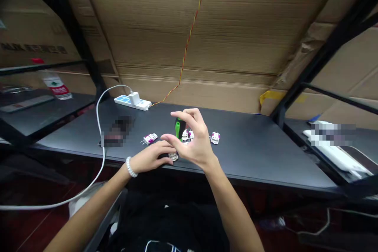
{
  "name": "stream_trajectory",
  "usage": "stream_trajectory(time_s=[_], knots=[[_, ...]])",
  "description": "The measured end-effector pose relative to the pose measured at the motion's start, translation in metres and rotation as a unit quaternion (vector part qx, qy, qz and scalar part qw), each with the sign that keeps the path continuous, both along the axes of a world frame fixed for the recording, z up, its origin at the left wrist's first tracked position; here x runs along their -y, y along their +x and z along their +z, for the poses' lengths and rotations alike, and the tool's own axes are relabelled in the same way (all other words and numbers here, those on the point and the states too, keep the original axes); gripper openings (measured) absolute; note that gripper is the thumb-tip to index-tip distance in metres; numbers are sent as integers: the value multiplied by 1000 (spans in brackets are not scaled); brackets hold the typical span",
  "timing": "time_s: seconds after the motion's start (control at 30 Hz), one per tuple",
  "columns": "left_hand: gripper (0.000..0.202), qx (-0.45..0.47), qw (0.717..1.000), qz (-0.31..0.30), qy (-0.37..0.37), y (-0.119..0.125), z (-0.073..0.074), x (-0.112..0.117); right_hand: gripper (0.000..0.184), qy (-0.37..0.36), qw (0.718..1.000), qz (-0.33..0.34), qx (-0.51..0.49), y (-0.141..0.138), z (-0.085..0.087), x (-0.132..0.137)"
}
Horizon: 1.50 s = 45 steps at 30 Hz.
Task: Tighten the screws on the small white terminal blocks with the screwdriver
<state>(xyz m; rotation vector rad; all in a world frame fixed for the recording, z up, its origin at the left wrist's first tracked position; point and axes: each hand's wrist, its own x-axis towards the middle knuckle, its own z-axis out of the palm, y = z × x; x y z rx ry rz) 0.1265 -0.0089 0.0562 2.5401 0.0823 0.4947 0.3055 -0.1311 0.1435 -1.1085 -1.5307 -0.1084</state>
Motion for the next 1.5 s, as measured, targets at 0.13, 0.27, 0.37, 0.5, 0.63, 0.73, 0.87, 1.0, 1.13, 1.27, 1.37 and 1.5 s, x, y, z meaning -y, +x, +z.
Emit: stream_trajectory(time_s=[0.13,0.27,0.37,0.5,0.63,0.73,0.87,1.0,1.13,1.27,1.37,1.5], knots=[[34,-5,1000,7,9,0,1,0,31,10,1000,-15,5,0,8,2],[34,-3,1000,5,11,0,1,0,43,-8,999,25,22,-2,4,2],[35,1,1000,5,11,0,1,0,47,-21,998,54,-15,-3,-1,2],[33,2,1000,6,14,0,0,0,34,1,999,39,-3,-5,0,0],[33,5,1000,8,13,1,-1,-1,34,39,998,-48,-32,-5,2,-2],[34,8,1000,5,13,1,-1,0,37,15,998,6,-67,-5,2,1],[35,10,1000,3,12,0,0,0,40,5,999,37,-39,-7,6,5],[34,5,1000,10,14,0,-1,0,36,37,997,-53,-42,-8,5,1],[36,2,1000,4,11,0,-1,-1,42,0,997,11,-82,-5,-1,-1],[35,7,1000,4,13,0,-2,-1,38,-2,999,9,-51,-6,1,4],[35,6,1000,3,17,0,-2,-1,32,45,995,-82,-30,-8,6,5],[35,2,1000,4,16,0,-1,-1,39,3,999,-38,-19,-7,7,4]])
